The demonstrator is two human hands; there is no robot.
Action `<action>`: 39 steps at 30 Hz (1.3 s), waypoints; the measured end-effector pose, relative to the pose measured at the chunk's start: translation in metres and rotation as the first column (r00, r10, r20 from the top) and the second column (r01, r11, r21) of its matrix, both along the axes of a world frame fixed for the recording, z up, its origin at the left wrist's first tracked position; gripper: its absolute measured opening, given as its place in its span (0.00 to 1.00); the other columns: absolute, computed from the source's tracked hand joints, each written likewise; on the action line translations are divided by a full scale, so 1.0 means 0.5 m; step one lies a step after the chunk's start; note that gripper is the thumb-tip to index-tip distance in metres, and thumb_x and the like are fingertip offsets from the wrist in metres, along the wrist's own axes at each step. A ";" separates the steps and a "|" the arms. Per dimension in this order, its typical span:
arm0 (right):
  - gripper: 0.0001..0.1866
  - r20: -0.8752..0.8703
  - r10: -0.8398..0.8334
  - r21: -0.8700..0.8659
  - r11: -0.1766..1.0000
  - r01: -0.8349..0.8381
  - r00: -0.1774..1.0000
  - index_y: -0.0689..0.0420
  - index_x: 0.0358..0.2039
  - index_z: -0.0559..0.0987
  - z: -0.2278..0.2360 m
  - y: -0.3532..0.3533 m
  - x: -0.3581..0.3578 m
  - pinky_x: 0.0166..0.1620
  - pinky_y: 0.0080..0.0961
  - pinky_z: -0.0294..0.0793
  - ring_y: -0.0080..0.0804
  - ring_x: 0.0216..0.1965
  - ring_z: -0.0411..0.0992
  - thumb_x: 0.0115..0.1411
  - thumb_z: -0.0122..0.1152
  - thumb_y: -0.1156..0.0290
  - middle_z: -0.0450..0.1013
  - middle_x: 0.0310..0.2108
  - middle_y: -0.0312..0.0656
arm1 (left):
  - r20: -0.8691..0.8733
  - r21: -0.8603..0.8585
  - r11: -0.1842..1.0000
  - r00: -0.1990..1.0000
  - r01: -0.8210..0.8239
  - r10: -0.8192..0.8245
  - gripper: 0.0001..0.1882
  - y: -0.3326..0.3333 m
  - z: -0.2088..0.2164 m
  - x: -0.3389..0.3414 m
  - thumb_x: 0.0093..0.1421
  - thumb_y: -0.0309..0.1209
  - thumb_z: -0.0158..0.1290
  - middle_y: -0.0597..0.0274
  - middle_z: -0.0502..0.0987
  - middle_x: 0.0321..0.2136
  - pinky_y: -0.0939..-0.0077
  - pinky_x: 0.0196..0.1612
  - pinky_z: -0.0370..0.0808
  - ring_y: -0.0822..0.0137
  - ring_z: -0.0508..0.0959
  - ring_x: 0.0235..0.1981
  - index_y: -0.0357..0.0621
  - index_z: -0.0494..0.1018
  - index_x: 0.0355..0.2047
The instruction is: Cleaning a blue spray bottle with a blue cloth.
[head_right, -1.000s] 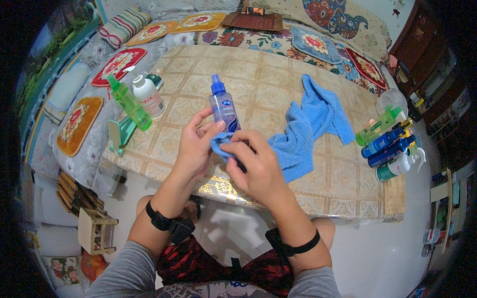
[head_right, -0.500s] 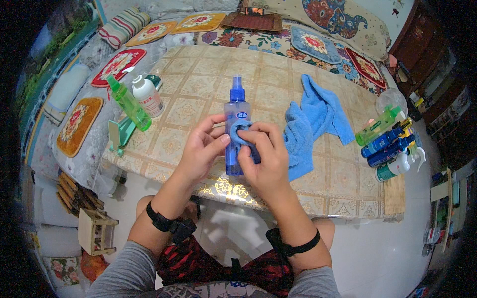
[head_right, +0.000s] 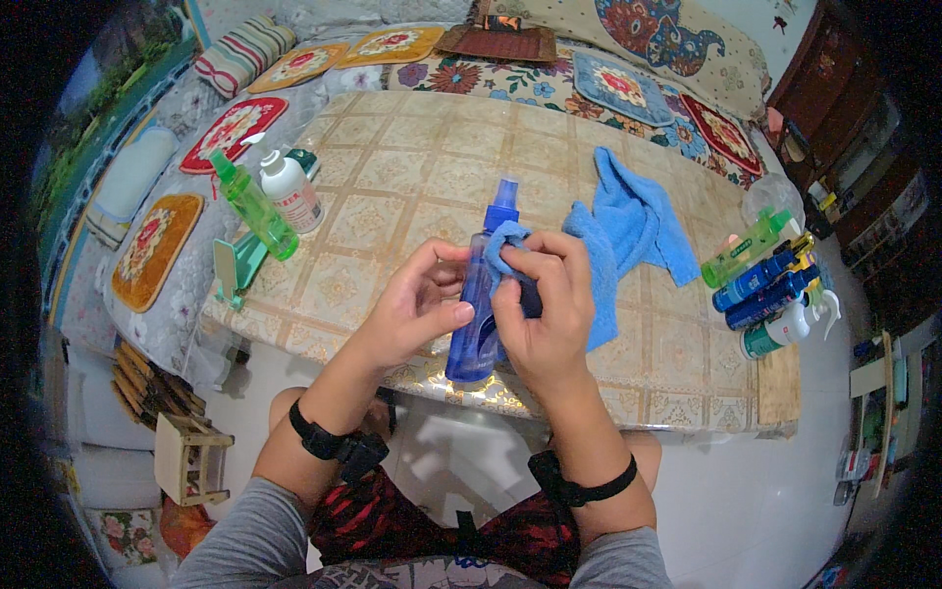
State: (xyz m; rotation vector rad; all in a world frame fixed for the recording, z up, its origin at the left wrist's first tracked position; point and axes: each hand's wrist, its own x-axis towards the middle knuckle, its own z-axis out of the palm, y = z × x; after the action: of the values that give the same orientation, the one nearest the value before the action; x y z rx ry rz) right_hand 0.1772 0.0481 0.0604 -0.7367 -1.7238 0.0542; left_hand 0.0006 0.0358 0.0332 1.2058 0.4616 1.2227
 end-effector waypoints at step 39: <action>0.13 0.012 0.039 -0.086 0.996 -0.038 0.999 0.62 0.40 0.76 0.009 -0.008 -0.010 0.45 0.35 0.74 0.47 0.41 0.73 0.52 0.64 0.83 0.72 0.40 0.52 | -0.168 0.058 0.980 0.966 -0.189 0.196 0.34 0.000 0.014 0.002 0.59 0.24 0.64 0.59 0.72 0.49 0.75 0.47 0.75 0.71 0.73 0.48 0.42 0.62 0.63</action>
State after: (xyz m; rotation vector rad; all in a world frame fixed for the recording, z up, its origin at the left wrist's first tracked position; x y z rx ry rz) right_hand 0.1722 0.0441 0.0648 -0.7680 -1.7573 0.1508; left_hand 0.0013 0.0356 0.0402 1.3327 0.6987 1.3021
